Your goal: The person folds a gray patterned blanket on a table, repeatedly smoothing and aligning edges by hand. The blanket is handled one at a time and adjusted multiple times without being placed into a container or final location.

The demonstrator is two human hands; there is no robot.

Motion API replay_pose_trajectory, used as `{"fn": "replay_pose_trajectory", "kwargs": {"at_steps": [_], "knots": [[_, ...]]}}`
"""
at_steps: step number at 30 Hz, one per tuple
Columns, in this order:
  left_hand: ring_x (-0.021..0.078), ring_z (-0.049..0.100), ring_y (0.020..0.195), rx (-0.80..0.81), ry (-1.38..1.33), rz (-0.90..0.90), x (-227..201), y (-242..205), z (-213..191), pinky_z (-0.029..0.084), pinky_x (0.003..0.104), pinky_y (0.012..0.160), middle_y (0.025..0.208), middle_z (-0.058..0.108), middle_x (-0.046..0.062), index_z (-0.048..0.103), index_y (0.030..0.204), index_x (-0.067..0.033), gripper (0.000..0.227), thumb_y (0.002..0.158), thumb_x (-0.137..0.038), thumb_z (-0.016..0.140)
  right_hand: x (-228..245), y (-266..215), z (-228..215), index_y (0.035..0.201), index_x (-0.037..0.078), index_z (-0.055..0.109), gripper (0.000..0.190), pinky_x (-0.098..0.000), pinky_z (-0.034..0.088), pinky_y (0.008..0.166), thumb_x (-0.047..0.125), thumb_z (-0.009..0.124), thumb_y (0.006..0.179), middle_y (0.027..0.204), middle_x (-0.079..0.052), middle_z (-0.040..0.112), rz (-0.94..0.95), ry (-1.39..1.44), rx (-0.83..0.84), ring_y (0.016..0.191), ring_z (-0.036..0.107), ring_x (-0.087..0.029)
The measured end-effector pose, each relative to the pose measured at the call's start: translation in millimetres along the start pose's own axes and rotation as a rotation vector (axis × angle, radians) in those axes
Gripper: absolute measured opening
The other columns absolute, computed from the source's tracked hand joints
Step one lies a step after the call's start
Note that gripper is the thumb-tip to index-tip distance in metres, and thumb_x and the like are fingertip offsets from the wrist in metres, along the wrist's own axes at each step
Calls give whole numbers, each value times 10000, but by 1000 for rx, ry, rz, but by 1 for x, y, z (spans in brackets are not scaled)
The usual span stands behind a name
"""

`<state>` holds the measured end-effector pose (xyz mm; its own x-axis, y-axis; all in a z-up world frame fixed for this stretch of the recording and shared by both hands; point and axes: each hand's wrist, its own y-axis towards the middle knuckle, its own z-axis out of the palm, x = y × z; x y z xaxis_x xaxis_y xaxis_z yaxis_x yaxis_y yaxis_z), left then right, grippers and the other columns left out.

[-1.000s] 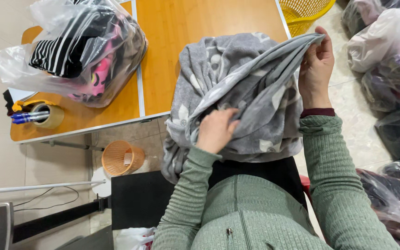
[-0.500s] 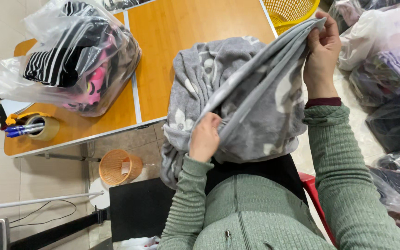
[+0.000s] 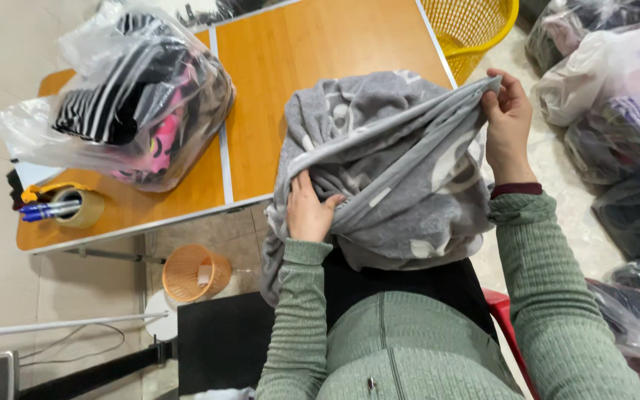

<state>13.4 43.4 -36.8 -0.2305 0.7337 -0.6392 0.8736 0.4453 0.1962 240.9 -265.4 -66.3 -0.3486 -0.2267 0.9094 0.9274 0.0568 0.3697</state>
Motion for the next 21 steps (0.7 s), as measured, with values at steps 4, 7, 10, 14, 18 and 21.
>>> {"fn": "replay_pose_trajectory", "kwargs": {"at_steps": [4,7,10,14,18,21], "knots": [[385,556,1196,218,-18,177,1,-4,-4,457,482,1013,1199,688,114,729,1133,-118,372,823,-306,816,0,-2,-3,1431,64,579,320,-200,485,887,35,599,1113,1107,42,671,33,23,-53,983,603,-38],[369,543,1145,419,36,165,-3,-22,-9,391,532,1016,1100,700,78,764,1033,-142,259,825,-297,780,-2,-7,-7,1439,54,572,327,-204,490,963,17,604,1116,1157,27,675,19,48,9,1049,617,-45],[318,563,1227,419,-72,277,-9,-39,-14,368,540,1082,1058,727,66,754,1018,-131,239,842,-292,768,-9,-11,-11,1439,56,580,322,-204,491,930,19,595,1119,1144,30,672,42,50,-36,1023,610,-41],[344,658,1169,491,-206,286,-6,-41,-29,318,579,1024,1124,731,134,746,1041,-95,231,891,-271,737,-14,-10,-14,1443,65,584,338,-201,479,867,12,588,1110,1084,36,660,38,115,-121,959,598,-38],[416,695,1041,344,-58,96,3,-33,-28,540,482,886,1140,720,181,666,1257,-118,375,960,-345,692,-12,-13,-15,1431,53,583,323,-199,472,853,-5,590,1113,1069,37,658,4,141,-151,942,594,-38],[466,656,1019,134,78,85,6,-26,-22,516,526,840,1159,680,234,538,1413,-78,605,916,-371,720,-6,-16,-8,1410,44,598,303,-193,468,868,-19,593,1114,1050,42,649,-34,82,-146,940,586,-34]]}}
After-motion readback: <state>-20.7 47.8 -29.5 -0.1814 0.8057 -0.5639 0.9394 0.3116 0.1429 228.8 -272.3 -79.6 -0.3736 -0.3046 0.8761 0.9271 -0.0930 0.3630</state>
